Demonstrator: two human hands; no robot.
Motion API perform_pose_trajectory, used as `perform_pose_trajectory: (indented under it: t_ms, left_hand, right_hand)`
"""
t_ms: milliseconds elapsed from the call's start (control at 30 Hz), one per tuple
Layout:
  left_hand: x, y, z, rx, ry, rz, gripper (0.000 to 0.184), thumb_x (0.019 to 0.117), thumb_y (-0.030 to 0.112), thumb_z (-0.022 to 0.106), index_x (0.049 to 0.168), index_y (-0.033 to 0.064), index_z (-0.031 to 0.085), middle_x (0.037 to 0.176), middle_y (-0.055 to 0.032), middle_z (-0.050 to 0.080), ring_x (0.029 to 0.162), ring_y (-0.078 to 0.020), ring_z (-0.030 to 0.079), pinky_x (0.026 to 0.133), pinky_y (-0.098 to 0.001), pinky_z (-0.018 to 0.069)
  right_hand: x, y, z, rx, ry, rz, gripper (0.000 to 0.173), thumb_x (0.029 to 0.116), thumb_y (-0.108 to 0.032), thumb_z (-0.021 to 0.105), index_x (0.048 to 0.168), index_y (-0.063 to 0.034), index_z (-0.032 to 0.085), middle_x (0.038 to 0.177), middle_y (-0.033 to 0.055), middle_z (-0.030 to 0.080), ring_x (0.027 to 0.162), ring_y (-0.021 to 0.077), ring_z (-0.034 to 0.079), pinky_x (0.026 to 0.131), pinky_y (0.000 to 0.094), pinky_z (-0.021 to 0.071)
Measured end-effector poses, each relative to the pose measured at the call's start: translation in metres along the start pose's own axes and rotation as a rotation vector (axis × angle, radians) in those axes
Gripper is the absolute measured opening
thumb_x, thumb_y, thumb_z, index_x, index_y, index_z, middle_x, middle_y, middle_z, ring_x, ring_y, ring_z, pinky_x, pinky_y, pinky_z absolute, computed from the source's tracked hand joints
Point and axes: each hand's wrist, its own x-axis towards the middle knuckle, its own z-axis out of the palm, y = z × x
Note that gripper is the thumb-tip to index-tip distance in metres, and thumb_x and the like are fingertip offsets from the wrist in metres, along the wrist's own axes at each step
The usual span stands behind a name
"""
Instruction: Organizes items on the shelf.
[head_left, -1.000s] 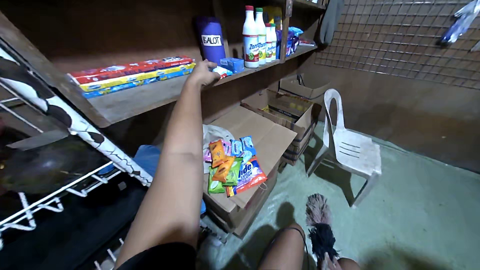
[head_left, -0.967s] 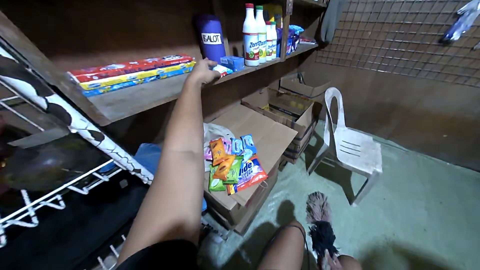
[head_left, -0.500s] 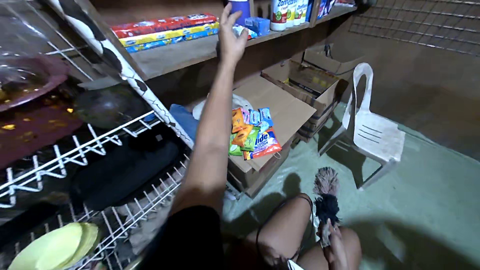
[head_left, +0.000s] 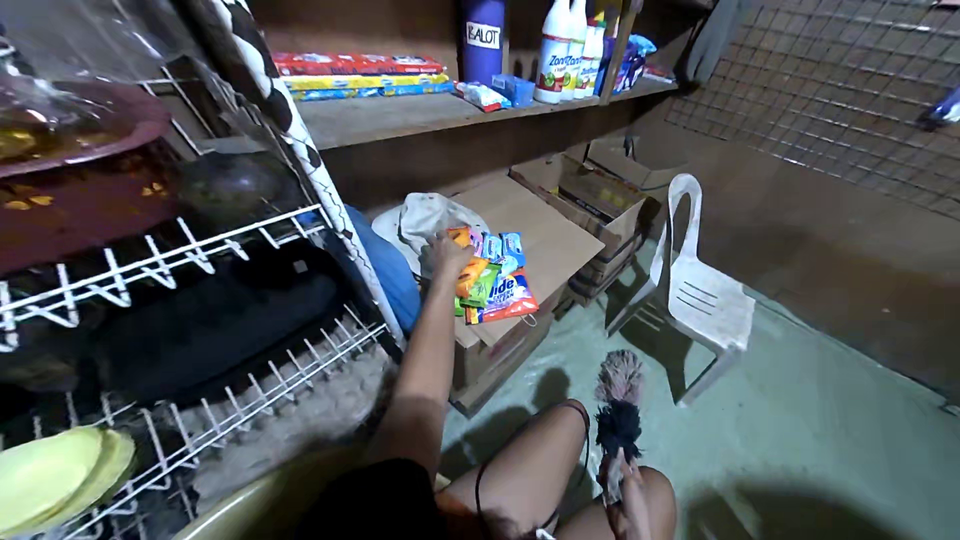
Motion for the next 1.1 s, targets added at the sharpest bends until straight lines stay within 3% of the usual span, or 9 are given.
perform_pose_trajectory:
  t_ms: [100, 267, 433, 567, 700, 767, 867, 1000, 1100]
  left_hand:
    - [0.007, 0.008, -0.004, 0.092, -0.101, -0.006, 0.084, 0.0856, 0.043, 0.078, 0.144, -0.0085, 0.046, 0.148, -0.0384, 0.041, 0.131, -0.0567, 0.047, 0.101, -0.072, 0.0423]
    - [0.014, 0.024, -0.017, 0.26, -0.205, 0.043, 0.057, 0.0913, 0.041, 0.07, 0.123, -0.0066, 0.065, 0.135, -0.0332, 0.056, 0.127, -0.0502, 0.053, 0.099, -0.0718, 0.0429]
    - [-0.001, 0.06, -0.063, 0.068, -0.151, 0.274, 0.058, 0.0936, 0.024, 0.071, 0.141, -0.003, 0.052, 0.144, -0.0348, 0.048, 0.129, -0.0533, 0.051, 0.101, -0.0729, 0.0416]
    - [-0.014, 0.12, -0.121, 0.076, 0.035, 0.63, 0.052, 0.087, 0.001, 0.071, 0.137, 0.0029, 0.058, 0.141, -0.0301, 0.053, 0.14, -0.053, 0.038, 0.113, -0.0801, 0.0098]
    - [0.029, 0.166, -0.152, 0.128, 0.285, 0.737, 0.049, 0.0838, -0.01, 0.064, 0.128, 0.011, 0.067, 0.157, -0.0244, 0.041, 0.153, -0.0494, 0.015, 0.116, -0.0785, -0.0013]
    - [0.07, 0.172, -0.154, 0.137, 0.285, 0.758, 0.045, 0.0831, -0.009, 0.066, 0.123, 0.0106, 0.071, 0.162, -0.0257, 0.032, 0.154, -0.0508, 0.008, 0.117, -0.0775, 0.0024]
    - [0.1, 0.164, -0.156, 0.221, 0.124, 0.659, 0.048, 0.0865, -0.009, 0.065, 0.133, 0.0052, 0.066, 0.156, -0.0317, 0.037, 0.145, -0.0538, 0.031, 0.114, -0.0701, 0.0306]
    - [0.096, 0.152, -0.161, -0.078, 0.071, 0.502, 0.048, 0.0969, 0.005, 0.052, 0.144, -0.0011, 0.053, 0.157, -0.0315, 0.035, 0.143, -0.0469, 0.039, 0.115, -0.062, 0.0346]
    - [0.095, 0.15, -0.164, -0.121, 0.09, 0.411, 0.047, 0.0961, 0.023, 0.061, 0.133, -0.0067, 0.06, 0.148, -0.0339, 0.045, 0.138, -0.0496, 0.043, 0.111, -0.0681, 0.0357]
  right_hand:
    - [-0.001, 0.001, 0.001, -0.001, 0.003, 0.0, 0.023, 0.1116, -0.022, 0.038, 0.125, -0.0069, 0.05, 0.076, 0.0014, 0.062, 0.061, 0.008, 0.062, 0.054, 0.0251, 0.0552]
    - [-0.004, -0.003, 0.002, 0.022, 0.019, 0.003, 0.021, 0.1112, -0.02, 0.04, 0.124, -0.0062, 0.051, 0.075, 0.0019, 0.061, 0.06, 0.0084, 0.062, 0.054, 0.0251, 0.0548]
    - [-0.003, -0.001, 0.0, 0.056, 0.029, -0.004, 0.02, 0.1113, -0.02, 0.04, 0.121, -0.0064, 0.051, 0.073, 0.0023, 0.062, 0.06, 0.0093, 0.063, 0.053, 0.0259, 0.0554]
    - [-0.002, 0.001, 0.001, 0.027, 0.017, 0.001, 0.021, 0.1112, -0.019, 0.04, 0.123, -0.006, 0.05, 0.074, 0.0022, 0.062, 0.059, 0.0086, 0.062, 0.053, 0.0251, 0.0553]
    - [-0.003, 0.0, 0.003, 0.028, 0.02, -0.001, 0.02, 0.1112, -0.019, 0.039, 0.121, -0.0063, 0.051, 0.072, 0.0013, 0.061, 0.057, 0.0081, 0.061, 0.052, 0.0243, 0.0544]
    - [-0.003, -0.001, 0.002, 0.044, 0.021, -0.003, 0.02, 0.1113, -0.02, 0.039, 0.12, -0.0064, 0.051, 0.073, 0.0016, 0.062, 0.058, 0.0083, 0.062, 0.052, 0.0244, 0.0549]
    - [-0.006, -0.004, 0.003, 0.055, 0.029, -0.002, 0.02, 0.1116, -0.02, 0.039, 0.122, -0.0066, 0.05, 0.073, 0.0017, 0.062, 0.058, 0.0083, 0.062, 0.052, 0.0247, 0.0552]
    - [-0.005, -0.002, 0.0, -0.023, 0.028, -0.016, 0.026, 0.111, -0.021, 0.04, 0.129, -0.0052, 0.049, 0.077, 0.0019, 0.062, 0.062, 0.0085, 0.062, 0.057, 0.0262, 0.0554]
    - [-0.001, 0.001, 0.0, -0.031, 0.029, -0.003, 0.025, 0.111, -0.021, 0.041, 0.128, -0.0053, 0.049, 0.076, 0.0024, 0.062, 0.061, 0.0087, 0.062, 0.055, 0.0263, 0.0554]
